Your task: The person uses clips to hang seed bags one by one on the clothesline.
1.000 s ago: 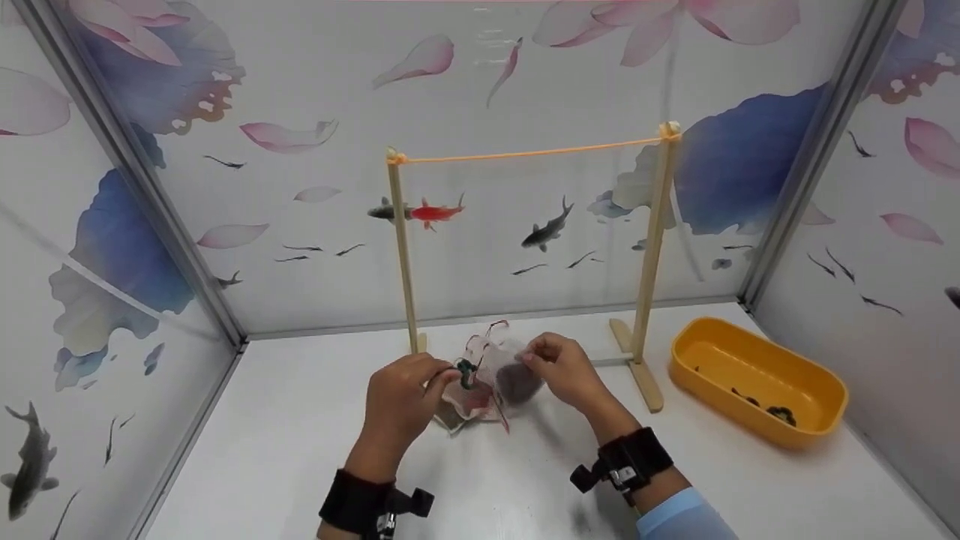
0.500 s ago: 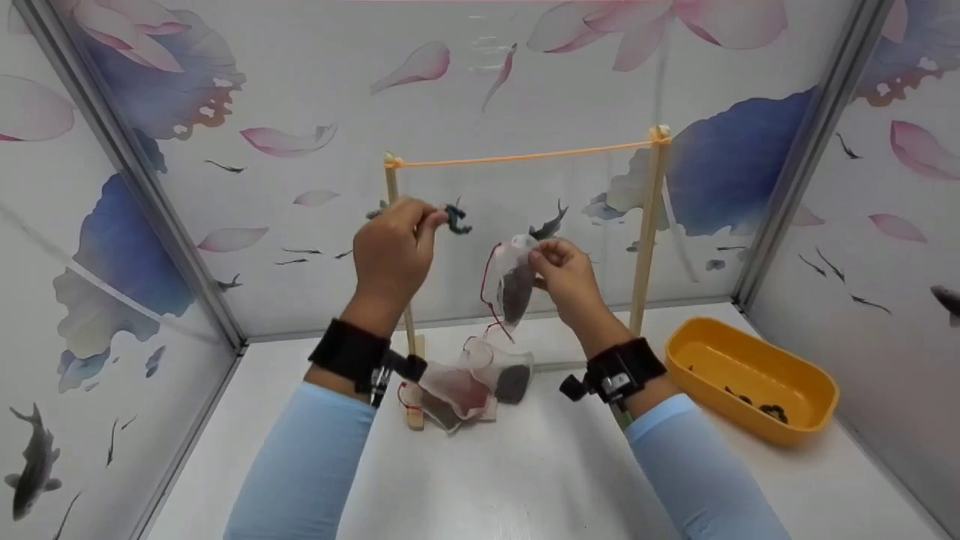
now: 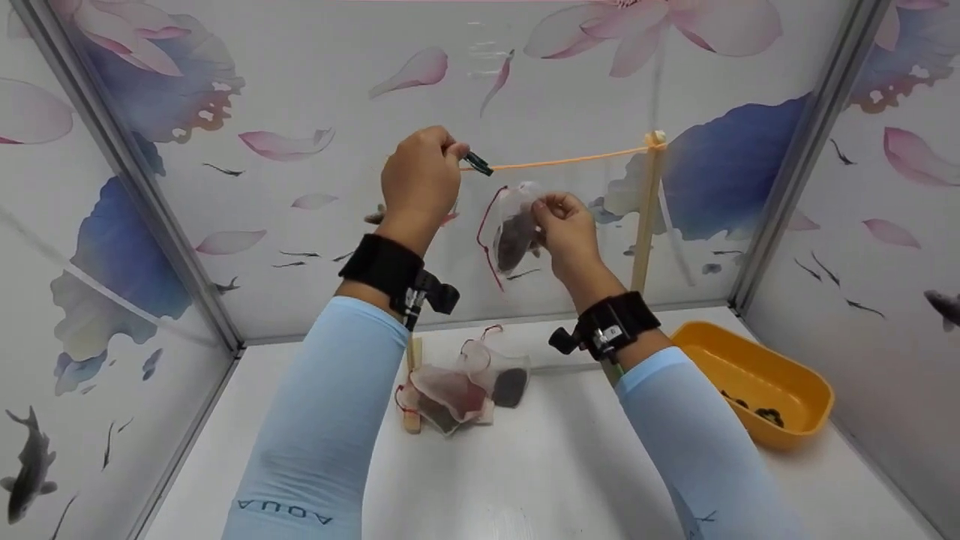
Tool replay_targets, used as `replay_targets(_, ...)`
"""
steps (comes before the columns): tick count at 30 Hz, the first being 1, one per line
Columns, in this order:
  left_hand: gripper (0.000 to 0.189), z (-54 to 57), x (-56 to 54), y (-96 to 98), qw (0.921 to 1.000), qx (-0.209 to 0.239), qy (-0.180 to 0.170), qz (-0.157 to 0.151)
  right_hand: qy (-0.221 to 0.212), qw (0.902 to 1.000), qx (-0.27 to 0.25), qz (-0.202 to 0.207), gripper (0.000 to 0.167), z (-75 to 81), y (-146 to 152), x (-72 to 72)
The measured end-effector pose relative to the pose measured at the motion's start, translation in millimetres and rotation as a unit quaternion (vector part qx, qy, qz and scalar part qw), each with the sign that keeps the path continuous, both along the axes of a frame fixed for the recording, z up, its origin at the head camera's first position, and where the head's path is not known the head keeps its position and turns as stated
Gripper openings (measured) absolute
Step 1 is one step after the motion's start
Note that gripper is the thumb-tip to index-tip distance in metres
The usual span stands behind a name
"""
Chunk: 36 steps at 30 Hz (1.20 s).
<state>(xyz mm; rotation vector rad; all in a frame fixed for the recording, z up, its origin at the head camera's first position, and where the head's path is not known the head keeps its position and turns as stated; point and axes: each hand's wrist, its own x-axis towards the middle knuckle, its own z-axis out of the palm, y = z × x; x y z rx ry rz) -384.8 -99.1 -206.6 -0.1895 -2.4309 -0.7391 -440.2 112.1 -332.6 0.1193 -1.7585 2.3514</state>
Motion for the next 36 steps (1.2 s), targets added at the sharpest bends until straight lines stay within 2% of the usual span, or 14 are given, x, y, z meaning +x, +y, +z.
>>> replay_targets(6, 0.033, 2.6, -5.1, 0.9, 0.9997, 0.012, 0.01, 0.021, 0.022, 0.9995, -0.023, -0.01, 0.012, 3.9, -0.1, 0.2)
replay_targets(11, 0.035, -0.2, -2.6, 6.2, 0.9996, -0.026, -0.009, -0.002, 0.022, 0.999, -0.032, -0.022, 0.013, 4.9, -0.8, 1.6)
replay_targets(14, 0.036, -3.7, 0.1, 9.9, 0.9988, -0.044, -0.023, -0.001, 0.022, 0.9989, -0.035, -0.023, 0.013, 7.1, -3.4, 2.9)
replay_targets(17, 0.036, -6.1, 1.5, 12.4, 0.9983, -0.052, -0.027, -0.002, 0.021, 0.9988, -0.04, -0.021, 0.015, 9.8, -6.0, 4.4)
replay_targets(22, 0.036, -8.7, 0.3, 16.9, 0.998, -0.052, -0.027, -0.022, 0.022, 0.9984, -0.041, -0.031, 0.014, 14.0, -8.0, 6.6)
replay_targets(26, 0.036, -11.5, -0.1, 22.2, 0.9977, -0.058, -0.027, -0.023, 0.023, 0.9983, -0.045, -0.029, 0.013, 15.9, -9.2, 9.0)
replay_targets(31, 0.046, -13.3, 1.7, 26.7, 0.996, -0.075, -0.044, -0.021, 0.031, 0.9978, -0.05, -0.033, 0.011, 16.1, -8.4, 11.3)
replay_targets(36, 0.062, -16.7, 5.7, 25.8, 0.9948, -0.07, -0.067, -0.032, 0.03, 0.9985, -0.028, -0.037, 0.001, 12.3, -5.1, 10.5)
